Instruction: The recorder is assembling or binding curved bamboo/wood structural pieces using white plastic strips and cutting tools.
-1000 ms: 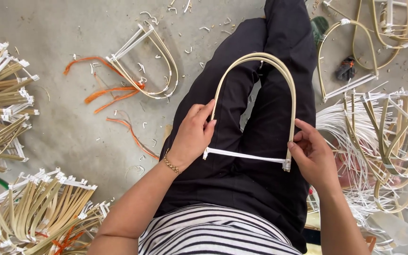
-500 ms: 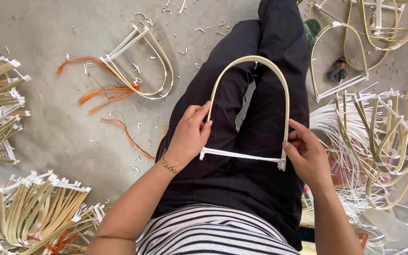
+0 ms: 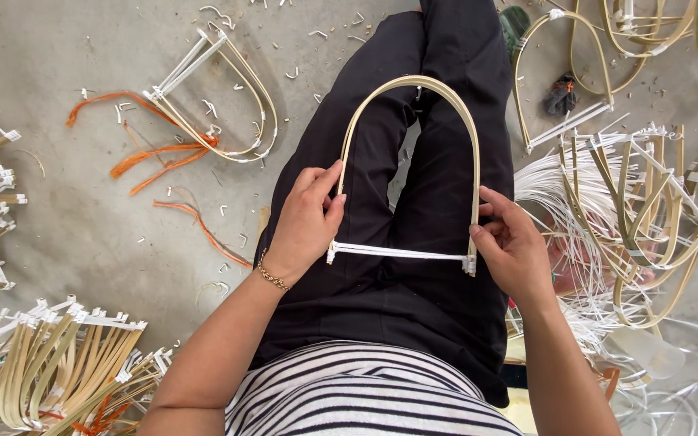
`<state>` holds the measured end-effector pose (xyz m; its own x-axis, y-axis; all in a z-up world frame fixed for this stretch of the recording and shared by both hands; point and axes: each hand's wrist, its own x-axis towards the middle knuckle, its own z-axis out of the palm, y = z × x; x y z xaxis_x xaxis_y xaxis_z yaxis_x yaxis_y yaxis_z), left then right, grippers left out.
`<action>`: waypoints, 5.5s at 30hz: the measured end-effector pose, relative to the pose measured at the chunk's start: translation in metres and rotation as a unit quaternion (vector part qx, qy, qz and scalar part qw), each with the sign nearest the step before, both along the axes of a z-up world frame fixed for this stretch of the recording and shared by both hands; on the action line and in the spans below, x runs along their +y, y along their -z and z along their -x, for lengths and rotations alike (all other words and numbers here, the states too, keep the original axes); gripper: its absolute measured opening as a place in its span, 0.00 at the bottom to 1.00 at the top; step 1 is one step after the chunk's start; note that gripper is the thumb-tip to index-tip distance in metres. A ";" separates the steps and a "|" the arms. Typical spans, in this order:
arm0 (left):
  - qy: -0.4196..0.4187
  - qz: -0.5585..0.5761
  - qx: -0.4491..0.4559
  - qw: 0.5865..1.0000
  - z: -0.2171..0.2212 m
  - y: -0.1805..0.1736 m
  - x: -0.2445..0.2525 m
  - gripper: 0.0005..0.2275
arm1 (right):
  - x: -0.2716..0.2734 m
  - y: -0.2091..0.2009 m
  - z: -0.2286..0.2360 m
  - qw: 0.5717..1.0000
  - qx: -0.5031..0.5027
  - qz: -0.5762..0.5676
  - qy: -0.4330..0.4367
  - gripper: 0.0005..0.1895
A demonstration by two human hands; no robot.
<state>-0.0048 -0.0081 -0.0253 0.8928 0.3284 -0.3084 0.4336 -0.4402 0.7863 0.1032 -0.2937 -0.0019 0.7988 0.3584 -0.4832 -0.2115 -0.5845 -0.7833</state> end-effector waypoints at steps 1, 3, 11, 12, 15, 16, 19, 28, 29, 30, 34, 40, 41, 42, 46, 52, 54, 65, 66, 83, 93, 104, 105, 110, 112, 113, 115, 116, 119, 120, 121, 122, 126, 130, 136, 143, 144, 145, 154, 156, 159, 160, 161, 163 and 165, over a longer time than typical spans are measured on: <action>0.000 -0.001 -0.001 1.000 0.000 -0.003 -0.001 0.22 | -0.004 -0.001 0.002 1.000 -0.001 -0.001 0.000 0.29; 0.006 -0.026 -0.054 0.998 0.000 -0.008 -0.002 0.23 | -0.011 -0.002 0.006 0.988 0.025 -0.141 0.061 0.31; 0.143 0.082 -0.281 0.946 -0.022 -0.146 -0.031 0.32 | 0.014 -0.109 0.023 0.953 -0.094 -0.285 -0.026 0.22; 0.186 0.213 -0.276 0.919 -0.019 -0.151 -0.039 0.32 | 0.034 -0.125 0.022 0.953 -0.195 -0.197 -0.120 0.22; 0.141 0.227 -0.140 0.954 -0.011 -0.125 -0.046 0.25 | 0.021 -0.115 0.027 0.878 -0.456 -0.071 -0.125 0.21; 0.140 0.226 -0.140 0.954 -0.008 -0.115 -0.040 0.25 | 0.016 -0.104 0.025 0.878 -0.456 -0.072 -0.126 0.21; 0.029 0.269 -0.080 0.959 0.001 -0.089 -0.025 0.22 | -0.001 -0.073 0.023 0.920 -0.379 -0.050 -0.086 0.23; 0.021 0.056 -0.053 0.997 0.007 -0.026 -0.004 0.23 | 0.011 -0.004 0.005 0.989 -0.115 0.092 0.008 0.29; 0.016 0.039 -0.010 0.999 0.006 -0.025 -0.003 0.24 | 0.012 0.003 0.003 0.983 -0.148 0.104 -0.035 0.29; 0.010 0.021 0.032 0.999 0.005 -0.024 -0.002 0.25 | 0.013 0.010 0.002 0.974 -0.180 0.115 -0.078 0.29; 0.049 -0.083 0.002 0.995 0.013 -0.005 -0.003 0.23 | 0.026 0.010 -0.009 0.964 -0.210 0.125 -0.107 0.30; 0.066 -0.123 0.010 0.990 0.013 -0.001 -0.007 0.23 | 0.026 0.016 -0.014 0.971 -0.176 0.135 -0.094 0.28; 0.066 -0.129 0.011 0.989 0.012 -0.001 -0.008 0.24 | 0.023 0.021 -0.013 0.970 -0.186 0.124 -0.098 0.27; 0.066 -0.136 0.012 0.988 0.012 -0.001 -0.009 0.24 | 0.019 0.025 -0.012 0.969 -0.197 0.113 -0.103 0.26; 0.080 -0.143 0.037 0.986 0.012 -0.003 -0.011 0.24 | 0.021 0.019 -0.013 0.971 -0.188 0.107 -0.098 0.27; 0.100 -0.187 0.019 0.977 0.012 -0.001 -0.014 0.23 | 0.024 0.022 -0.017 0.973 -0.181 0.112 -0.093 0.28; 0.102 -0.204 0.024 0.973 0.012 -0.001 -0.016 0.23 | 0.025 0.023 -0.019 0.973 -0.173 0.122 -0.092 0.28; 0.117 -0.236 0.029 0.964 0.014 0.005 -0.017 0.24 | 0.021 0.031 -0.017 0.971 -0.181 0.124 -0.098 0.25; 0.115 -0.229 0.023 0.966 0.012 0.003 -0.016 0.24 | 0.019 0.031 -0.019 0.972 -0.180 0.117 -0.100 0.25; 0.120 -0.220 0.030 0.968 0.016 0.010 -0.016 0.24 | 0.023 0.021 -0.023 0.975 -0.150 0.134 -0.100 0.28; 0.103 -0.257 -0.028 0.960 0.023 0.028 -0.018 0.23 | 0.025 0.019 -0.022 0.999 -0.030 0.039 0.023 0.33; 0.079 -0.243 -0.089 0.963 0.032 0.025 -0.013 0.23 | 0.024 0.001 -0.011 0.977 0.059 -0.162 0.123 0.24; 0.074 -0.228 -0.107 0.965 0.033 0.024 -0.012 0.22 | 0.023 0.001 -0.010 0.976 0.047 -0.176 0.122 0.24; 0.064 -0.193 -0.120 0.972 0.038 0.024 -0.010 0.22 | 0.017 0.008 -0.003 0.969 0.030 -0.207 0.130 0.24; 0.058 -0.179 -0.123 0.974 0.038 0.021 -0.008 0.21 | 0.015 0.010 0.000 0.967 0.027 -0.218 0.132 0.24; 0.038 -0.131 -0.132 0.982 0.037 0.018 -0.007 0.20 | 0.014 0.011 0.001 0.966 0.022 -0.222 0.129 0.24; 0.018 -0.083 -0.143 0.986 0.031 0.012 -0.002 0.19 | 0.015 0.010 0.004 0.965 0.016 -0.227 0.127 0.24; -0.020 0.016 -0.075 0.997 0.027 0.008 0.002 0.20 | 0.015 0.007 0.005 0.966 0.010 -0.227 0.125 0.24; -0.040 0.150 0.023 0.988 0.024 0.016 0.015 0.20 | 0.015 0.003 0.009 0.965 -0.004 -0.231 0.121 0.23; -0.023 0.185 0.054 0.981 0.024 0.021 0.020 0.18 | 0.015 0.001 0.011 0.965 -0.010 -0.232 0.121 0.23; -0.021 0.184 0.050 0.981 0.023 0.022 0.022 0.18 | 0.011 0.000 0.012 0.965 -0.015 -0.235 0.120 0.23; -0.013 0.223 0.031 0.974 0.022 0.021 0.023 0.16 | 0.008 0.000 0.014 0.961 -0.017 -0.247 0.120 0.22; 0.024 0.202 -0.035 0.978 -0.002 -0.024 0.028 0.12 | -0.002 -0.029 0.008 0.947 -0.040 -0.297 0.116 0.19; 0.059 0.196 -0.205 0.957 -0.052 -0.034 0.040 0.13 | -0.013 -0.012 -0.038 0.947 -0.128 -0.284 0.076 0.16; 0.086 -0.008 -0.205 0.975 -0.095 0.059 0.049 0.15 | 0.006 0.030 -0.071 0.967 -0.250 -0.039 -0.024 0.14; 0.129 -0.199 -0.125 0.963 -0.080 0.067 0.041 0.12 | 0.003 0.041 -0.060 0.937 -0.318 0.109 -0.090 0.13; 0.134 -0.221 -0.141 0.956 -0.083 0.065 0.042 0.12 | -0.001 0.048 -0.061 0.927 -0.346 0.115 -0.088 0.13; 0.133 -0.222 -0.141 0.956 -0.079 0.062 0.041 0.12 | 0.000 0.048 -0.057 0.927 -0.347 0.114 -0.089 0.13; 0.117 -0.208 -0.110 0.965 -0.052 0.028 0.040 0.11 | 0.022 0.047 -0.037 0.922 -0.358 0.123 -0.079 0.12; 0.122 -0.226 -0.089 0.962 -0.052 0.021 0.035 0.10 | 0.027 0.040 -0.037 0.924 -0.351 0.129 -0.081 0.12; 0.114 -0.220 -0.203 0.947 -0.056 0.005 0.024 0.19 | 0.026 0.043 -0.040 0.922 -0.355 0.132 -0.085 0.13; 0.114 -0.219 -0.200 0.948 -0.057 0.005 0.019 0.19 | 0.027 0.042 -0.039 0.923 -0.352 0.132 -0.086 0.13; 0.094 -0.214 -0.181 0.955 -0.060 0.004 0.016 0.19 | 0.029 0.041 -0.040 0.916 -0.363 0.148 -0.089 0.15; 0.075 -0.211 -0.162 0.961 -0.063 0.007 0.011 0.19 | 0.033 0.035 -0.040 0.909 -0.374 0.163 -0.091 0.17; 0.078 -0.273 -0.181 0.941 -0.064 0.014 0.009 0.18 | 0.035 0.023 -0.038 0.919 -0.387 0.051 -0.060 0.26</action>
<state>0.0587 0.0007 -0.0397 0.9573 0.2058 0.2031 0.0767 -0.8581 0.5078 0.1410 -0.2587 -0.0250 0.8752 0.4503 0.1767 0.4558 -0.6456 -0.6127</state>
